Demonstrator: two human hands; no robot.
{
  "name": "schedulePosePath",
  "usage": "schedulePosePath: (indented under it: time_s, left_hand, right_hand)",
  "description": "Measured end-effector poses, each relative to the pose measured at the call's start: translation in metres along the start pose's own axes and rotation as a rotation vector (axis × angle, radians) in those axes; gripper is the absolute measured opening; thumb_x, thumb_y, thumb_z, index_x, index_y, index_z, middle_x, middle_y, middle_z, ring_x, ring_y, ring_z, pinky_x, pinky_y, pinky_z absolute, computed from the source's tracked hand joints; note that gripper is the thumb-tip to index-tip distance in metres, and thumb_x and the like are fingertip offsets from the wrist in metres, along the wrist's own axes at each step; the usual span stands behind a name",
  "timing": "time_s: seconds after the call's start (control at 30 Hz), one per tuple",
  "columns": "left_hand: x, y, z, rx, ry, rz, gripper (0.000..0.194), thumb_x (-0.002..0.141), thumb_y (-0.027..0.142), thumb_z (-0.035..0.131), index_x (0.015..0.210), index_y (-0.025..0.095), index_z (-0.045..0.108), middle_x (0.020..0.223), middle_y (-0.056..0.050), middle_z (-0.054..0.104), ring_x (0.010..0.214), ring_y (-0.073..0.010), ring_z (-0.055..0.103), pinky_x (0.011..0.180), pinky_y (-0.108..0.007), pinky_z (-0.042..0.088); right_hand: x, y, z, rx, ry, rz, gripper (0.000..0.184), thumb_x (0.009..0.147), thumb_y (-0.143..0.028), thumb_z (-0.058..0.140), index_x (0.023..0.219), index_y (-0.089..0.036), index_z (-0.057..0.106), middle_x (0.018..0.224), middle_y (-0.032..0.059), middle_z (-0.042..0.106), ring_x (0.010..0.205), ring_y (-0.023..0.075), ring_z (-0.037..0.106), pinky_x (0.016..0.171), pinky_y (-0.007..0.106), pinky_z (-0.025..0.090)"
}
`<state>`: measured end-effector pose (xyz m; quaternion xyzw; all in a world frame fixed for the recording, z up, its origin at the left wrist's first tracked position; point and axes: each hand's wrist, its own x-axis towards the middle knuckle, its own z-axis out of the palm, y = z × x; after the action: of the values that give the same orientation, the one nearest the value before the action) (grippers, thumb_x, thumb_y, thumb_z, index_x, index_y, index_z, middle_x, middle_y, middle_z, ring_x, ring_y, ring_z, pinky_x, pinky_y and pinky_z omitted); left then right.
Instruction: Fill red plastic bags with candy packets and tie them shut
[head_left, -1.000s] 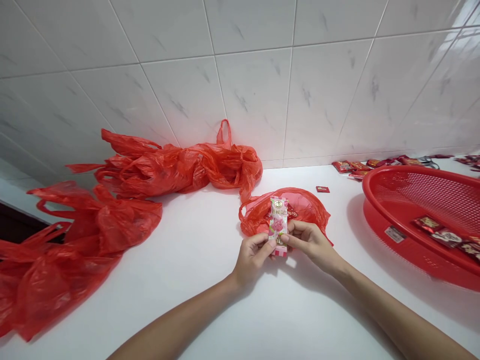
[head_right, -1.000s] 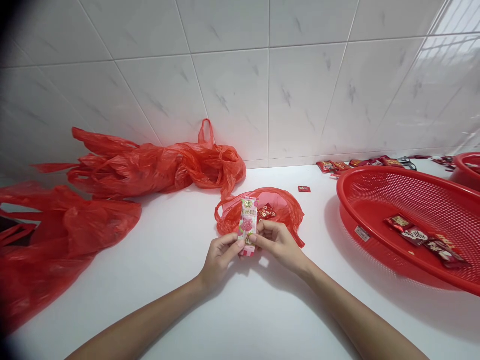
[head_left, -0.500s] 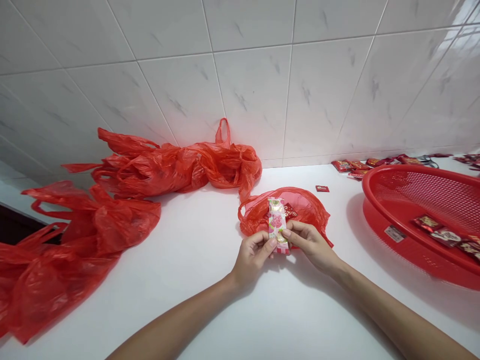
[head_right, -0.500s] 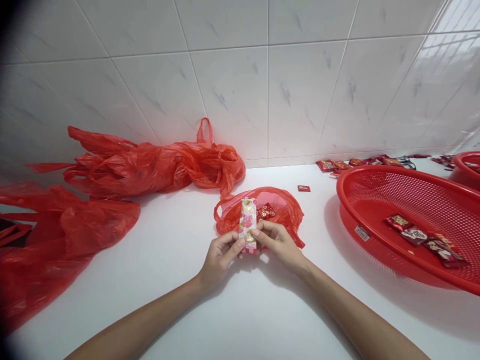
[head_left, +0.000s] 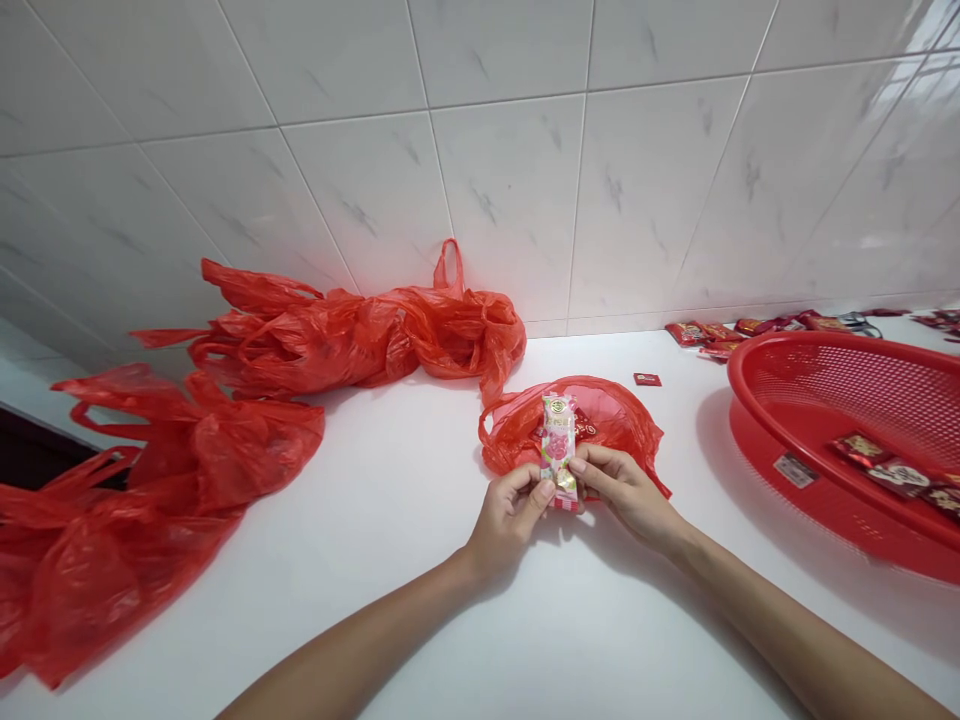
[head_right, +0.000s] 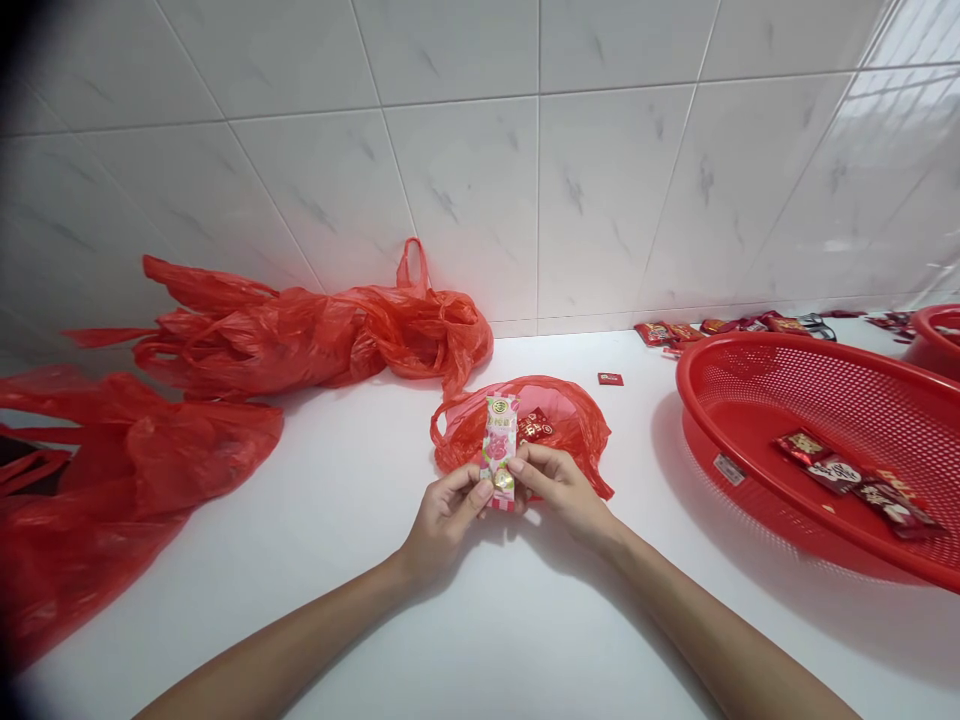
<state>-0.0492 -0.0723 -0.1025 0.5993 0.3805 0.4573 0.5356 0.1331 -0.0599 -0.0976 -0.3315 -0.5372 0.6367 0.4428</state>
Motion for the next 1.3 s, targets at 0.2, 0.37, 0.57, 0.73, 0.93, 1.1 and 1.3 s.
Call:
schedulePosePath:
  time_s: [0.2, 0.37, 0.57, 0.73, 0.93, 1.1, 1.3]
  left_hand:
    - [0.002, -0.004, -0.001, 0.026, 0.001, 0.007, 0.044, 0.089, 0.057, 0.061, 0.072, 0.018, 0.051, 0.067, 0.002, 0.044, 0.064, -0.0121, 0.040, 0.059, -0.026, 0.036]
    - [0.002, -0.003, -0.001, -0.009, -0.008, 0.011, 0.041, 0.088, 0.054, 0.063, 0.072, 0.017, 0.054, 0.066, 0.001, 0.049, 0.063, -0.0122, 0.044, 0.061, -0.026, 0.037]
    - [0.002, -0.001, -0.005, -0.029, 0.049, 0.050, 0.040, 0.089, 0.050, 0.059, 0.066, 0.018, 0.053, 0.063, 0.000, 0.054, 0.062, -0.0136, 0.048, 0.064, -0.027, 0.041]
    - [0.006, -0.004, -0.008, -0.005, 0.170, 0.042, 0.031, 0.090, 0.044, 0.053, 0.077, 0.017, 0.063, 0.070, -0.001, 0.059, 0.066, -0.0151, 0.054, 0.066, -0.028, 0.044]
    - [0.010, -0.009, -0.011, 0.143, 0.247, 0.109, 0.022, 0.091, 0.031, 0.052, 0.077, 0.019, 0.063, 0.076, -0.002, 0.060, 0.070, -0.0151, 0.055, 0.068, -0.028, 0.046]
    - [0.013, -0.012, -0.021, 0.448, 0.323, 0.384, 0.014, 0.091, 0.023, 0.053, 0.088, 0.021, 0.067, 0.103, -0.006, 0.063, 0.102, -0.0206, 0.062, 0.093, -0.035, 0.049]
    - [0.030, -0.027, -0.042, 0.789, 0.414, 0.425, 0.040, 0.086, 0.019, 0.058, 0.125, 0.026, 0.059, 0.145, -0.012, 0.045, 0.138, -0.0309, 0.044, 0.115, -0.054, 0.035]
  right_hand:
    - [-0.001, -0.007, 0.003, -0.012, -0.013, -0.006, 0.037, 0.085, -0.054, 0.073, 0.084, -0.018, 0.064, 0.075, 0.0006, 0.062, 0.064, 0.0128, 0.056, 0.062, 0.026, 0.047]
    - [-0.002, -0.011, 0.007, -0.019, -0.044, 0.020, 0.037, 0.083, -0.053, 0.075, 0.088, -0.017, 0.066, 0.075, 0.0007, 0.062, 0.067, 0.0131, 0.054, 0.063, 0.026, 0.045]
    - [-0.002, -0.012, 0.007, -0.006, -0.113, 0.113, 0.040, 0.083, -0.054, 0.074, 0.074, -0.016, 0.065, 0.062, -0.0006, 0.060, 0.051, 0.0103, 0.052, 0.052, 0.024, 0.040]
    - [0.002, -0.013, 0.000, 0.165, 0.051, 0.203, 0.041, 0.075, -0.052, 0.081, 0.078, -0.015, 0.064, 0.063, 0.0003, 0.064, 0.042, 0.0063, 0.049, 0.043, 0.020, 0.035]
    - [0.002, -0.017, -0.003, 0.008, 0.173, 0.189, 0.047, 0.073, -0.059, 0.079, 0.089, -0.016, 0.067, 0.072, 0.0026, 0.067, 0.046, 0.0089, 0.051, 0.046, 0.023, 0.040]
    - [-0.002, -0.024, -0.012, -0.533, 0.269, -0.170, 0.029, 0.089, -0.048, 0.062, 0.080, -0.020, 0.066, 0.071, 0.0037, 0.065, 0.057, 0.0167, 0.056, 0.055, 0.031, 0.047]
    - [0.000, -0.034, -0.057, -1.201, 0.494, -0.325, 0.033, 0.082, -0.044, 0.063, 0.105, -0.021, 0.067, 0.113, 0.0151, 0.069, 0.110, 0.0376, 0.060, 0.093, 0.053, 0.048]
